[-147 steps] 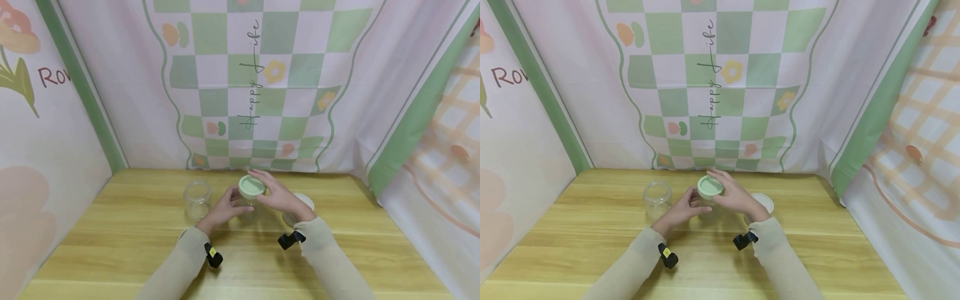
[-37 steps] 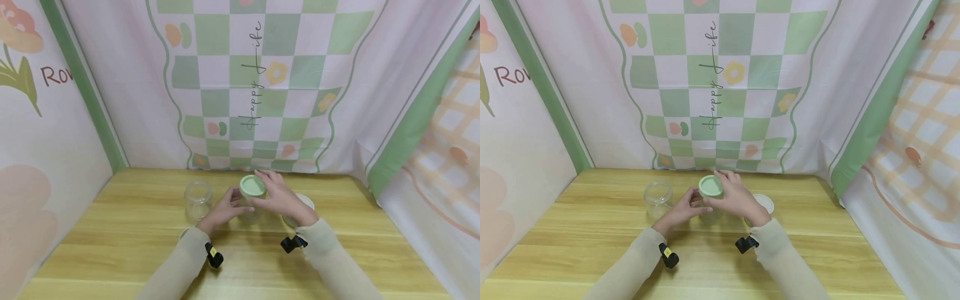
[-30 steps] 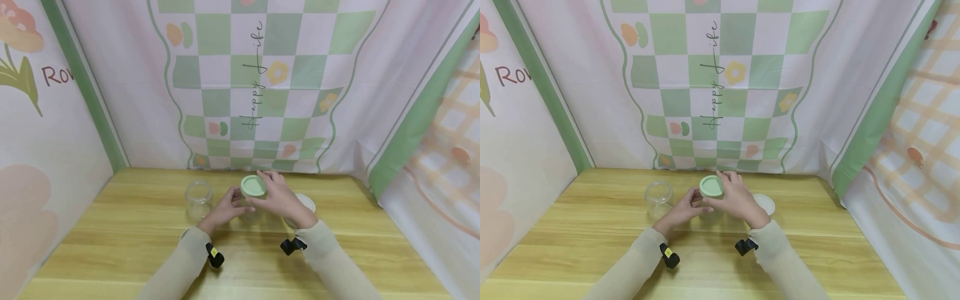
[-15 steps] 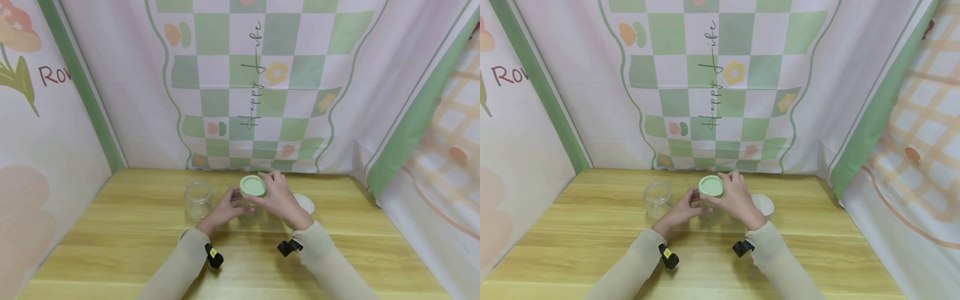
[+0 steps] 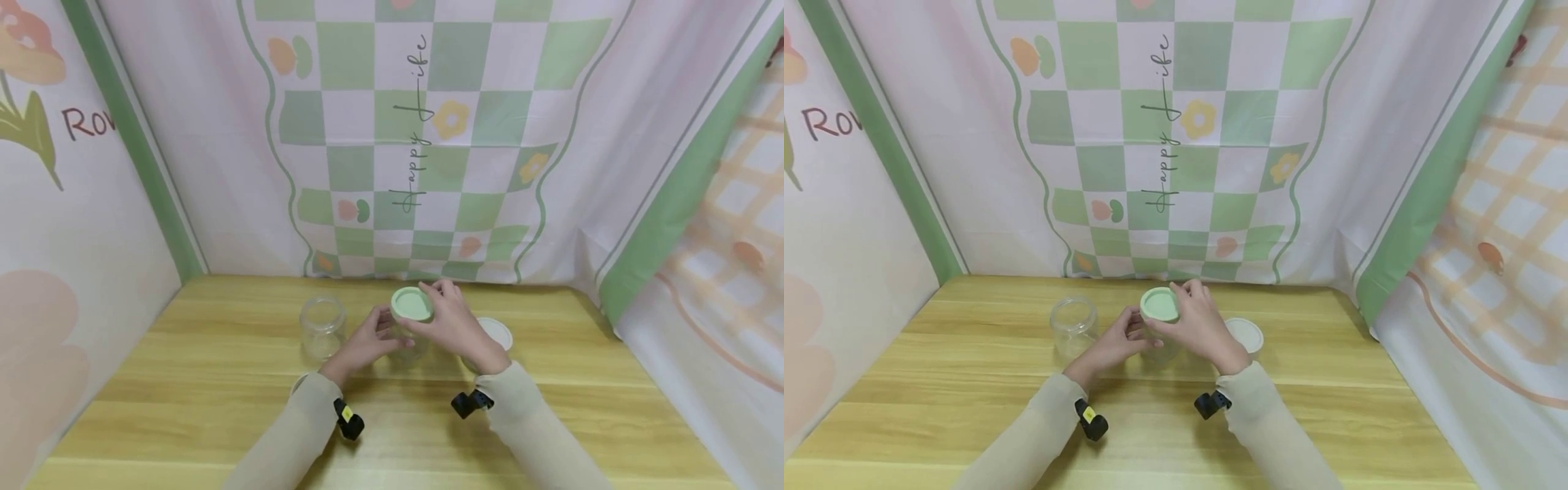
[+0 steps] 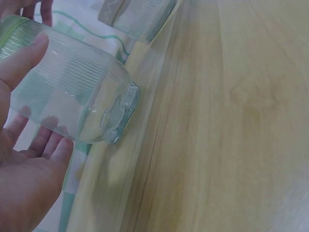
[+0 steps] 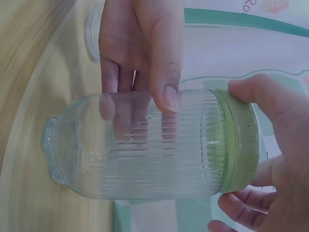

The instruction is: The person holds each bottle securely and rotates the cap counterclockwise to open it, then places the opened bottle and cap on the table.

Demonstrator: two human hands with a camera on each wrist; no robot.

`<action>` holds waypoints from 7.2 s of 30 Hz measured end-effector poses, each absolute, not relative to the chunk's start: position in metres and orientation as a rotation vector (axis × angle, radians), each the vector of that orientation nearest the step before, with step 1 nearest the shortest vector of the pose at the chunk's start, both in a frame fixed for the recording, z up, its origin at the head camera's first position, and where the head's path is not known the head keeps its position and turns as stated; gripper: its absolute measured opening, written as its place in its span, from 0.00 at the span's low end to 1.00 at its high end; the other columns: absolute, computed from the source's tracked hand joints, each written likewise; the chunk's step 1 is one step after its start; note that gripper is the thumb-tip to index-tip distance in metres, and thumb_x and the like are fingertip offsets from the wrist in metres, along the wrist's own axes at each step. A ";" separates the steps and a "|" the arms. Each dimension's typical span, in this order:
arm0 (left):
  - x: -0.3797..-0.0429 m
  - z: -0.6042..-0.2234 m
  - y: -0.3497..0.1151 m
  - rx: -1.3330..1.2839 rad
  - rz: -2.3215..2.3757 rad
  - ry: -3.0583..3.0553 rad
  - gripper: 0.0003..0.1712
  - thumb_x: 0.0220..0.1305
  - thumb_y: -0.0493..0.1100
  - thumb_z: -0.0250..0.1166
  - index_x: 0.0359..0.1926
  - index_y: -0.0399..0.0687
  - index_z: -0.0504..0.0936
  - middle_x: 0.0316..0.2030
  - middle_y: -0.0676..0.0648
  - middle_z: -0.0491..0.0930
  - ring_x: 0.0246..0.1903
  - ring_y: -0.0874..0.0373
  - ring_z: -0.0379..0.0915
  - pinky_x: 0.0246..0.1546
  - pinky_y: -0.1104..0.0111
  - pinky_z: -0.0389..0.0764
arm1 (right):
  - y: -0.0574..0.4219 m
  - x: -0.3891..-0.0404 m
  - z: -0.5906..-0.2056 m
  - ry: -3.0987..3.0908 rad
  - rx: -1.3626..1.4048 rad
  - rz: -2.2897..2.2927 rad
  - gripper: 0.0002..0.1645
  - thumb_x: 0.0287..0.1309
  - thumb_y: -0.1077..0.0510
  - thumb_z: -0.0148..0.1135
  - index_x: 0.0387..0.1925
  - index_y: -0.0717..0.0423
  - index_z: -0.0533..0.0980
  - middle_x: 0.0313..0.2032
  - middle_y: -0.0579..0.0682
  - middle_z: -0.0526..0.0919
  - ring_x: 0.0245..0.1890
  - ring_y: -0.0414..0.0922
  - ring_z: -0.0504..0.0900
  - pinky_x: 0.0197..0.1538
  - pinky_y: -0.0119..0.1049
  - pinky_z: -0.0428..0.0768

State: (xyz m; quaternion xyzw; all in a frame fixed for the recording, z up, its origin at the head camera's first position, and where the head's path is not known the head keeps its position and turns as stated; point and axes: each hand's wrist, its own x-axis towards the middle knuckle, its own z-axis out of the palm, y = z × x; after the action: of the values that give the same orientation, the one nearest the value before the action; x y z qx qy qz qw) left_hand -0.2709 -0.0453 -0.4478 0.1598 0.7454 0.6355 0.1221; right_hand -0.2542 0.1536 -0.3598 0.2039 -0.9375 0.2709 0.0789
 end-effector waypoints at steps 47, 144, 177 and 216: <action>-0.269 -0.445 -0.047 0.499 1.864 2.127 0.45 0.59 0.51 0.75 0.72 0.57 0.60 0.70 0.45 0.63 0.69 0.46 0.60 0.69 0.52 0.64 | 0.163 -0.272 -0.354 -2.832 0.921 0.901 0.56 0.54 0.36 0.73 0.76 0.53 0.59 0.72 0.61 0.60 0.67 0.59 0.61 0.60 0.63 0.72; -0.268 -0.446 -0.046 0.508 1.876 2.135 0.50 0.57 0.52 0.77 0.74 0.51 0.58 0.70 0.41 0.65 0.68 0.44 0.63 0.66 0.51 0.68 | 0.204 -0.216 -0.379 -2.873 1.180 1.192 0.45 0.52 0.38 0.75 0.63 0.57 0.67 0.50 0.44 0.76 0.52 0.47 0.75 0.56 0.52 0.77; -0.265 -0.444 -0.050 0.466 1.836 2.178 0.52 0.55 0.57 0.77 0.74 0.55 0.59 0.69 0.42 0.65 0.68 0.45 0.63 0.67 0.50 0.67 | 0.185 -0.214 -0.424 -3.068 1.315 1.082 0.56 0.51 0.38 0.75 0.71 0.62 0.63 0.63 0.53 0.75 0.61 0.51 0.74 0.63 0.53 0.73; -0.266 -0.439 -0.048 0.504 1.805 2.214 0.51 0.56 0.56 0.76 0.73 0.50 0.58 0.70 0.43 0.63 0.69 0.45 0.61 0.68 0.50 0.65 | 0.184 -0.214 -0.427 -3.041 1.317 0.983 0.56 0.52 0.35 0.73 0.71 0.61 0.62 0.63 0.55 0.72 0.61 0.51 0.73 0.63 0.52 0.74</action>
State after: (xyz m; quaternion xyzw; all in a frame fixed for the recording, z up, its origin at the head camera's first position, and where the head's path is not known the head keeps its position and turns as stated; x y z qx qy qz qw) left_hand -0.2657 -0.0475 -0.4392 0.1724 0.7577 0.6178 0.1202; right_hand -0.2143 0.1845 -0.4265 0.3764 -0.8688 0.2809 -0.1568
